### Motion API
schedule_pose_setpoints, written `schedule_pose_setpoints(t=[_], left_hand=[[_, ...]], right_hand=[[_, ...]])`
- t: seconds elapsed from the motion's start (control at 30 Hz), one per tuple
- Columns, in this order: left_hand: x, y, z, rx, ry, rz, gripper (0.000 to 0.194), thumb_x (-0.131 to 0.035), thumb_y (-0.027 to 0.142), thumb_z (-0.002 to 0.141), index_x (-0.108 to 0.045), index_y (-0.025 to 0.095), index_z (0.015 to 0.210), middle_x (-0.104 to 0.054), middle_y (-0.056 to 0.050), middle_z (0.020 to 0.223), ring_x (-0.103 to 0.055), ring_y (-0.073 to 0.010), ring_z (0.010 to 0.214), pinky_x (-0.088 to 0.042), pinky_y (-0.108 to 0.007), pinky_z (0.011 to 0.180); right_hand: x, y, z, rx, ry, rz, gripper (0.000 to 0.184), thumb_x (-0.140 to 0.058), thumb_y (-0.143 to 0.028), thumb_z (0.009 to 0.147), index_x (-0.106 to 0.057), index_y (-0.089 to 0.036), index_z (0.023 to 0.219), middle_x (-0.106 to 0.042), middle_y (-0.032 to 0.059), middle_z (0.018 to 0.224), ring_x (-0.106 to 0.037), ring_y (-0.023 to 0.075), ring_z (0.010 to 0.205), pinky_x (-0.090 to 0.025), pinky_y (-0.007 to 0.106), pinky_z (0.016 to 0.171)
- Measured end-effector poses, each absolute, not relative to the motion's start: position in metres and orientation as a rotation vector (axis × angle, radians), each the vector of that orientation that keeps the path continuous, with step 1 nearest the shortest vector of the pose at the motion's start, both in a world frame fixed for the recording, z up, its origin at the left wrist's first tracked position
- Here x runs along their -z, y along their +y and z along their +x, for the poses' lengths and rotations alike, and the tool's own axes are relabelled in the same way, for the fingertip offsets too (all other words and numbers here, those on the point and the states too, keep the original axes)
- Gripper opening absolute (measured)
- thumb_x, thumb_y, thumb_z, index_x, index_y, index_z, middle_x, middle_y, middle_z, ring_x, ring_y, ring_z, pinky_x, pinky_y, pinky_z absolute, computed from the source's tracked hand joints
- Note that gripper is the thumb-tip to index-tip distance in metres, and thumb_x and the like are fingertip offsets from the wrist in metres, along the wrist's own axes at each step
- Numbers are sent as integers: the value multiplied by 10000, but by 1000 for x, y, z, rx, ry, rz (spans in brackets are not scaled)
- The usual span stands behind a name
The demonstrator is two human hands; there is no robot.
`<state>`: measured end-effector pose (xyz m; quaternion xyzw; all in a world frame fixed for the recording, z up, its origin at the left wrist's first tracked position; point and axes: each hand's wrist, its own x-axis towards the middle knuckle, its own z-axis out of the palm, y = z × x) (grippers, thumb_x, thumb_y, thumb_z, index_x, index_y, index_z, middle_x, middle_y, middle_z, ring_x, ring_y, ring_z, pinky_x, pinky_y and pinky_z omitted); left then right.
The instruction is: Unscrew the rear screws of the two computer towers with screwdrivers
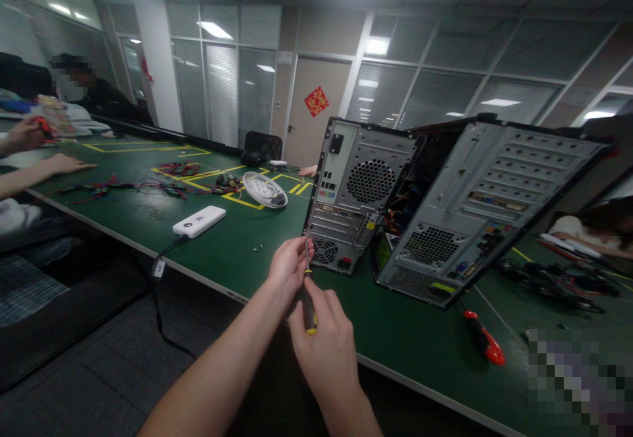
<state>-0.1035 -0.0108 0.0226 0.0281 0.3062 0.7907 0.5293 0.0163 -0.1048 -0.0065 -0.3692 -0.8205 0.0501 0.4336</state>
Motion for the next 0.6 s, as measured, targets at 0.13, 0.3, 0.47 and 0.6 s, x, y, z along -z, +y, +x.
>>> schedule_pose_setpoints(t=[0.13,0.3,0.47,0.6], left_hand=[[-22,-11,-104,-1894,730,90,143,-612,15,900,-626,106,790,-702,-49,695,-670,-77,587,-568,-163,599],[-23,-12,-104,-1889,747,83,146,-613,13,897,-622,112,790,-703,-50,697,-674,-82,584,-566,-169,601],[-25,-12,-103,-1884,749,85,146,-605,18,909,-615,112,798,-705,-47,700,-674,-78,589,-563,-166,600],[-24,-11,-103,-1890,753,90,137,-608,23,911,-612,114,809,-702,-40,700,-667,-71,588,-560,-161,604]], right_hand=[[6,-105,18,-129,-2022,-912,387,-512,-229,963,-643,-159,1320,-667,97,996,-687,214,855,-573,340,766],[6,-105,19,-108,-1997,-898,384,-515,-223,956,-654,-135,1303,-673,100,980,-687,206,831,-582,341,779],[6,-106,18,-110,-1980,-910,386,-516,-219,953,-660,-124,1299,-675,99,965,-692,208,830,-585,344,784],[4,-106,18,-131,-1975,-911,383,-507,-221,964,-654,-125,1303,-678,106,983,-691,210,843,-583,354,805]])
